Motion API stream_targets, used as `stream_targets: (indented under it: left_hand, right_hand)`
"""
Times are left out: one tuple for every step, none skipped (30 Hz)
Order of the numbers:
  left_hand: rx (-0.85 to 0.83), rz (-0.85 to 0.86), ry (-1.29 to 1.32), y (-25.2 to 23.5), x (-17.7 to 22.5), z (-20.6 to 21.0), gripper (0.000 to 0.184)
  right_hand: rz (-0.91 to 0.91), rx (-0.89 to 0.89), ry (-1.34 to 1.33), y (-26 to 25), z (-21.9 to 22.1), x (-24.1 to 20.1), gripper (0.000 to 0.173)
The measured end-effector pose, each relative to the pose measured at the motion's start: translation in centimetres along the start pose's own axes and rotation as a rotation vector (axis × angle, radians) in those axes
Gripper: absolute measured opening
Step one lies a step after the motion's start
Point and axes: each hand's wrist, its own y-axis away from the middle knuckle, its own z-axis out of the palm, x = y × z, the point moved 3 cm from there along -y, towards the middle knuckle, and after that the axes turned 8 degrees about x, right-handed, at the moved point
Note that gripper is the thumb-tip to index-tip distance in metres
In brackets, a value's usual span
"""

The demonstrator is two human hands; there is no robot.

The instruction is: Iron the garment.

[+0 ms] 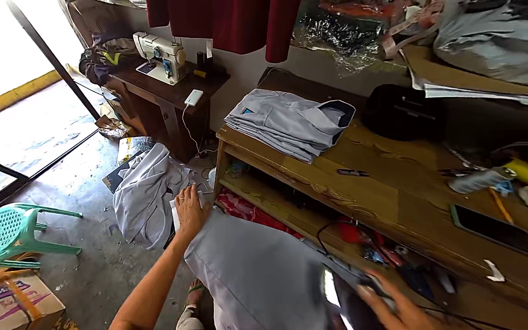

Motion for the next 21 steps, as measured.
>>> stream_targets:
  left_hand:
    - [-0.082, -0.056, -0.043, -1.2, -1.3, 0.0, 0.076]
    - [-0.165, -0.09, -0.066, -1.9, -2.3, 0.1, 0.077]
    - [-0.229, -0.103, -0.079, -2.2, -3.1, 0.1, 0.075]
    - [-0.281, -0.107, -0.08, -2.3, -3.8, 0.1, 0.07]
    - [-0.326, -0.106, -0.064, -2.3, -4.3, 0.0, 0.063]
    - [-0.367, -0.103, -0.038, -2.2, -4.8, 0.0, 0.057]
    - [-0.393, -0.095, -0.003, -2.1, -5.5, 0.0, 0.051]
    - [-0.398, -0.088, 0.031, -2.2, -6.2, 0.1, 0.046]
    - [-0.393, -0.089, 0.065, -2.3, -7.0, 0.1, 0.043]
    - [-0.388, -0.088, 0.1, -2.4, -7.8, 0.2, 0.041]
    - [-0.396, -0.087, 0.129, -2.5, -8.4, 0.2, 0.04]
    - [-0.41, -0.086, 0.151, -2.5, -8.7, 0.2, 0.039]
    - [-0.422, -0.082, 0.167, -2.6, -8.9, 0.2, 0.039]
    - [-0.437, -0.082, 0.184, -2.6, -9.1, 0.2, 0.039]
    - [-0.454, -0.084, 0.2, -2.6, -9.3, 0.2, 0.039]
    - [-0.473, -0.086, 0.216, -2.7, -9.5, 0.2, 0.039]
    - [-0.492, -0.087, 0.235, -2.9, -9.7, 0.3, 0.038]
    - [-0.508, -0.09, 0.26, -3.0, -9.9, 0.6, 0.038]
    - [-0.517, -0.097, 0.286, -3.0, -10.2, 0.9, 0.037]
    - [-0.518, -0.106, 0.309, -3.1, -10.6, 1.2, 0.036]
    - [-0.514, -0.117, 0.333, -3.3, -10.8, 1.4, 0.036]
  right_hand:
    - [-0.044, -0.011, -0.029, -2.0, 2.3, -3.0, 0.059]
    - [-0.088, -0.011, -0.046, -3.9, 4.8, -6.0, 0.059]
    - [-0.126, -0.031, -0.055, -5.8, 7.4, -9.1, 0.058]
    - [-0.159, -0.075, -0.055, -7.5, 9.6, -12.4, 0.057]
    - [-0.186, -0.132, -0.044, -8.9, 11.7, -15.6, 0.057]
    - [-0.207, -0.192, -0.03, -10.1, 13.6, -18.5, 0.056]
    - [-0.226, -0.244, -0.011, -11.1, 15.3, -21.0, 0.056]
    - [-0.246, -0.277, 0.016, -11.9, 16.7, -23.1, 0.056]
    - [-0.263, -0.29, 0.043, -12.5, 17.7, -24.7, 0.057]
    - [-0.268, -0.295, 0.065, -13.0, 18.3, -25.7, 0.058]
    - [-0.268, -0.289, 0.071, -13.6, 18.7, -26.1, 0.059]
    - [-0.264, -0.283, 0.061, -14.3, 18.8, -26.1, 0.058]
    - [-0.263, -0.29, 0.047, -15.2, 18.8, -25.9, 0.059]
    - [-0.275, -0.32, 0.032, -15.9, 18.8, -25.6, 0.059]
    - [-0.305, -0.365, 0.026, -16.4, 18.9, -25.3, 0.06]
    - [-0.341, -0.404, 0.034, -16.7, 18.8, -25.4, 0.06]
    - [-0.367, -0.431, 0.05, -16.8, 18.7, -25.6, 0.061]
    - [-0.373, -0.445, 0.061, -17.2, 18.6, -25.8, 0.061]
    - [-0.357, -0.448, 0.058, -17.7, 18.6, -25.8, 0.061]
    - [-0.319, -0.448, 0.053, -18.5, 18.6, -25.7, 0.061]
    - [-0.265, -0.452, 0.054, -19.3, 18.5, -25.8, 0.062]
